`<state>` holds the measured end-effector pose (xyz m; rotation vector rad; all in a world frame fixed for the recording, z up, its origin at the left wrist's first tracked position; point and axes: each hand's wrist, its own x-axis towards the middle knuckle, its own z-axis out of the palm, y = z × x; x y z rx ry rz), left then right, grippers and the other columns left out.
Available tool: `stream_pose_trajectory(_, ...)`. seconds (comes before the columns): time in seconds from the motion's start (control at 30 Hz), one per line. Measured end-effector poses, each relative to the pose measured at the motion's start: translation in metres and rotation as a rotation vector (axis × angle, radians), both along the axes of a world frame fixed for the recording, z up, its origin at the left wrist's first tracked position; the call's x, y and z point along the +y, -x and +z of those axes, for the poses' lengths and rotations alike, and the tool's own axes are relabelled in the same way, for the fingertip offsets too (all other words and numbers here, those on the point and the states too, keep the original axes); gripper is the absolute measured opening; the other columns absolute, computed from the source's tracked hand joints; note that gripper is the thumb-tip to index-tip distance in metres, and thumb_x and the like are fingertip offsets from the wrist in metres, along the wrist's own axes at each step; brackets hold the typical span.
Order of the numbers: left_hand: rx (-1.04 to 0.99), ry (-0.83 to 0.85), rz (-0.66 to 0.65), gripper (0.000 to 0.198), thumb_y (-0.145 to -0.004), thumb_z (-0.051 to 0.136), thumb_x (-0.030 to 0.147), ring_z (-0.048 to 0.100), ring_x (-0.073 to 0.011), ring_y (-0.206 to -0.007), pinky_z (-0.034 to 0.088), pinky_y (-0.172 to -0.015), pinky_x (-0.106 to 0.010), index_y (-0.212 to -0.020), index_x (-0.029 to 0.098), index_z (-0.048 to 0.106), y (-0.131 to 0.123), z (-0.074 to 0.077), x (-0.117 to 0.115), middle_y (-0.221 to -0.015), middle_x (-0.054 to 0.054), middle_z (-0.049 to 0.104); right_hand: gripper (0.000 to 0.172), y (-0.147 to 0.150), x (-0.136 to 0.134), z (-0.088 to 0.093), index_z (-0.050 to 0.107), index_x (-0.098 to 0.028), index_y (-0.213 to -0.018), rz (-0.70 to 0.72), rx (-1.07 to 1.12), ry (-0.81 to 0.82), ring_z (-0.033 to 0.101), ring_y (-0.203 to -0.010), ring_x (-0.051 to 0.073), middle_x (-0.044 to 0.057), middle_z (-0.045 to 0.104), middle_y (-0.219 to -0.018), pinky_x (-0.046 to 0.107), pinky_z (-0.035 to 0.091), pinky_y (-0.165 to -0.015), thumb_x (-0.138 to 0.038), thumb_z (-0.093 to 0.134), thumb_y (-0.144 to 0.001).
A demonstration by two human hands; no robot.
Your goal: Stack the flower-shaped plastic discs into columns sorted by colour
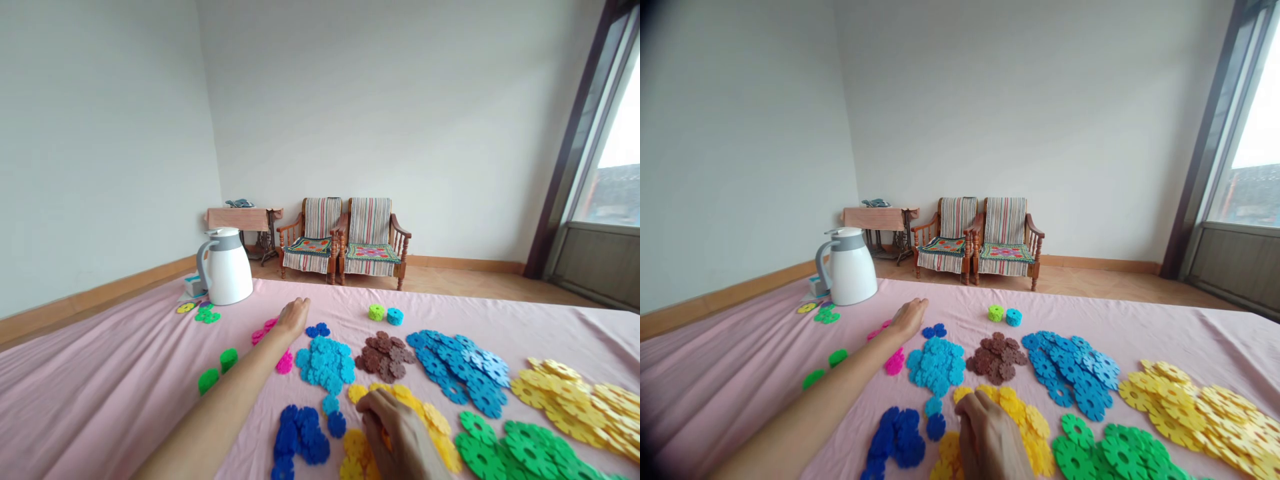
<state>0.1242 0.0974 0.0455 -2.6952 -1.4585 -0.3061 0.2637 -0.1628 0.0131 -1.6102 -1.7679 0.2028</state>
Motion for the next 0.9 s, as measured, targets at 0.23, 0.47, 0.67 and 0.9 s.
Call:
stream_pose_trajectory(0.23, -0.121, 0.090, -0.056, 0.020, -0.091, 0.050, 0.020, 0.057, -0.0222, -0.100, 0.048, -0.085, -0.039, -0.107, 0.012, 0.059, 0.011, 0.013, -0.008, -0.109, -0.010, 0.059, 0.023, 0.000, -0.001, 0.000, 0.057, -0.023, -0.082, -0.004, -0.006, -0.019, 0.060, -0.070, 0.014, 0.001, 0.064, -0.078, 0.023, 0.040, -0.063, -0.025, 0.035, -0.090)
stream_pose_trajectory(0.47, -0.115, 0.487, -0.390, 0.028, -0.070, 0.053, 0.003, 0.063, -0.0122, -0.067, 0.047, -0.057, -0.018, -0.087, 0.017, 0.069, 0.050, 0.035, -0.065, -0.078, 0.002, 0.068, 0.023, 0.001, -0.005, 0.012, 0.057, -0.023, -0.084, 0.011, -0.021, 0.052, 0.062, -0.075, 0.014, 0.002, 0.066, -0.083, 0.023, 0.043, -0.066, -0.023, 0.035, -0.090)
stream_pose_trajectory(0.67, -0.103, 0.685, -0.638, 0.024, -0.075, 0.059, 0.020, 0.063, -0.0134, -0.071, 0.046, -0.060, -0.018, -0.097, 0.019, 0.069, 0.065, 0.038, -0.089, -0.081, 0.000, 0.070, 0.025, 0.001, -0.007, 0.017, 0.059, -0.024, -0.083, -0.006, -0.005, 0.070, 0.061, -0.075, 0.015, 0.002, 0.066, -0.082, 0.024, 0.043, -0.068, -0.021, 0.036, -0.089)
stream_pose_trajectory(0.9, -0.125, 0.285, -0.487, 0.040, -0.073, 0.045, 0.002, 0.059, -0.0190, -0.098, 0.044, -0.087, -0.028, -0.105, 0.017, 0.065, 0.022, 0.020, -0.052, -0.109, -0.005, 0.066, 0.026, 0.000, -0.008, 0.017, 0.060, -0.023, -0.087, -0.030, 0.010, 0.061, 0.061, -0.079, 0.016, 0.004, 0.066, -0.086, 0.026, 0.045, -0.071, -0.023, 0.034, -0.090)
